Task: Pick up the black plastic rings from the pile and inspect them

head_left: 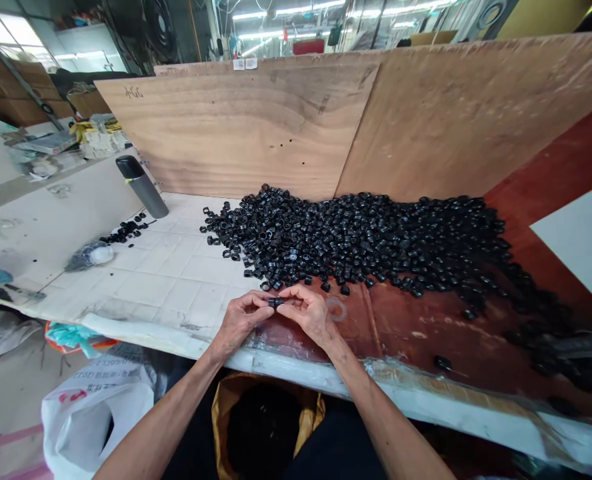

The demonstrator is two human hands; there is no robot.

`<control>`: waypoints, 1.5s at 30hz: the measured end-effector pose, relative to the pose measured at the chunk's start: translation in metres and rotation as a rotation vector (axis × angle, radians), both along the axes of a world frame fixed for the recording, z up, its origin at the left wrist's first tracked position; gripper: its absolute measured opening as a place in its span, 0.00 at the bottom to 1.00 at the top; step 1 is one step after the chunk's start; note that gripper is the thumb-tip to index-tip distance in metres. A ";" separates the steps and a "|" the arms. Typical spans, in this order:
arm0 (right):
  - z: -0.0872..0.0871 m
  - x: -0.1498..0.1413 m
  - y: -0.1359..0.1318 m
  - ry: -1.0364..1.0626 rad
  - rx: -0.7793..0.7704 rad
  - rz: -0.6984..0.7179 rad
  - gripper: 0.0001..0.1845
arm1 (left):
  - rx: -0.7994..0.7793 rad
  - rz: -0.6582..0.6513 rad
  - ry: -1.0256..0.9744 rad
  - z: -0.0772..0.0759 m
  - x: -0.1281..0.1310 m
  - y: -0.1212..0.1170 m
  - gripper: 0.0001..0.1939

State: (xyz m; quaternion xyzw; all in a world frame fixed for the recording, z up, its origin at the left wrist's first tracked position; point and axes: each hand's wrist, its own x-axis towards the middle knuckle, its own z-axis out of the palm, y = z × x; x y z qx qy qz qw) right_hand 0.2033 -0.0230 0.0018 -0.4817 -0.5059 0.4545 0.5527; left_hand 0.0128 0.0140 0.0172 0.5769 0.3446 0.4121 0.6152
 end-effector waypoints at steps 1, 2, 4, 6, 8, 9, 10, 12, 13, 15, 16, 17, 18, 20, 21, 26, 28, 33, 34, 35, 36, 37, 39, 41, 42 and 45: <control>-0.001 -0.001 0.000 -0.012 0.015 -0.010 0.13 | -0.014 0.013 -0.009 0.000 0.001 0.000 0.11; -0.001 -0.001 0.001 -0.026 0.029 -0.021 0.12 | -0.039 0.024 -0.022 0.000 0.001 0.000 0.12; -0.001 -0.002 0.001 -0.069 0.064 -0.045 0.11 | -0.090 0.028 -0.046 0.000 0.002 -0.001 0.17; 0.000 -0.002 0.000 -0.118 0.102 -0.057 0.09 | -0.102 0.018 -0.037 0.001 0.002 -0.001 0.20; 0.001 -0.002 0.000 -0.156 0.120 -0.049 0.08 | -0.079 0.017 0.008 0.004 0.003 -0.002 0.20; 0.002 -0.003 -0.001 -0.163 0.116 -0.040 0.08 | -0.063 0.020 0.032 0.005 0.003 -0.002 0.19; 0.002 -0.003 -0.001 -0.159 0.108 -0.032 0.09 | -0.048 0.020 0.047 0.007 0.003 -0.003 0.18; 0.002 -0.004 -0.002 -0.131 0.083 -0.021 0.11 | -0.023 0.012 0.047 0.009 0.005 -0.004 0.16; 0.002 -0.004 -0.002 -0.118 0.072 -0.016 0.12 | -0.016 0.007 0.036 0.010 0.006 -0.005 0.16; 0.003 -0.006 -0.004 -0.126 0.073 -0.011 0.14 | -0.011 0.007 0.012 0.010 0.007 -0.006 0.15; 0.004 -0.007 -0.005 -0.154 0.086 -0.008 0.13 | -0.013 0.013 0.002 0.009 0.007 -0.006 0.15; 0.006 -0.007 -0.006 -0.192 0.105 -0.007 0.11 | -0.019 0.022 -0.006 0.008 0.008 -0.006 0.15; 0.008 -0.008 -0.007 -0.233 0.127 -0.005 0.09 | -0.024 0.030 -0.011 0.007 0.007 -0.006 0.16; 0.011 -0.008 -0.009 -0.288 0.159 0.009 0.06 | -0.030 0.039 -0.015 0.006 0.007 -0.005 0.15; 0.013 -0.008 -0.009 -0.299 0.165 0.015 0.06 | -0.031 0.044 -0.012 0.005 0.007 -0.005 0.15; 0.013 -0.003 -0.005 -0.404 0.269 -0.054 0.05 | -0.016 0.059 0.016 0.001 0.005 -0.004 0.14; 0.011 -0.001 -0.004 -0.422 0.328 -0.057 0.06 | -0.037 0.057 0.016 -0.001 0.005 -0.003 0.15; 0.011 -0.002 -0.005 -0.392 0.388 -0.020 0.09 | -0.103 0.028 -0.035 -0.004 0.004 -0.002 0.15; 0.012 -0.003 -0.006 -0.387 0.385 -0.013 0.09 | -0.104 0.022 -0.046 -0.004 0.004 -0.002 0.14; 0.012 -0.003 -0.007 -0.381 0.378 -0.007 0.09 | -0.106 0.014 -0.055 -0.003 0.003 -0.003 0.14; 0.013 -0.004 -0.007 -0.372 0.368 -0.009 0.10 | -0.108 0.004 -0.063 -0.003 0.002 -0.003 0.14; 0.014 -0.005 -0.008 -0.364 0.358 -0.015 0.09 | -0.111 -0.009 -0.069 -0.002 0.002 -0.003 0.13; 0.016 -0.008 -0.008 -0.358 0.321 -0.033 0.08 | -0.114 -0.023 -0.075 -0.001 0.000 -0.003 0.14; 0.019 -0.013 -0.009 -0.344 0.249 -0.061 0.08 | -0.107 -0.015 -0.074 0.000 -0.003 -0.002 0.14; 0.021 -0.017 -0.009 -0.332 0.210 -0.076 0.08 | -0.101 -0.008 -0.074 0.001 -0.005 -0.001 0.14; 0.027 -0.029 -0.013 -0.293 0.134 -0.125 0.09 | -0.081 -0.010 -0.093 0.002 -0.012 0.001 0.14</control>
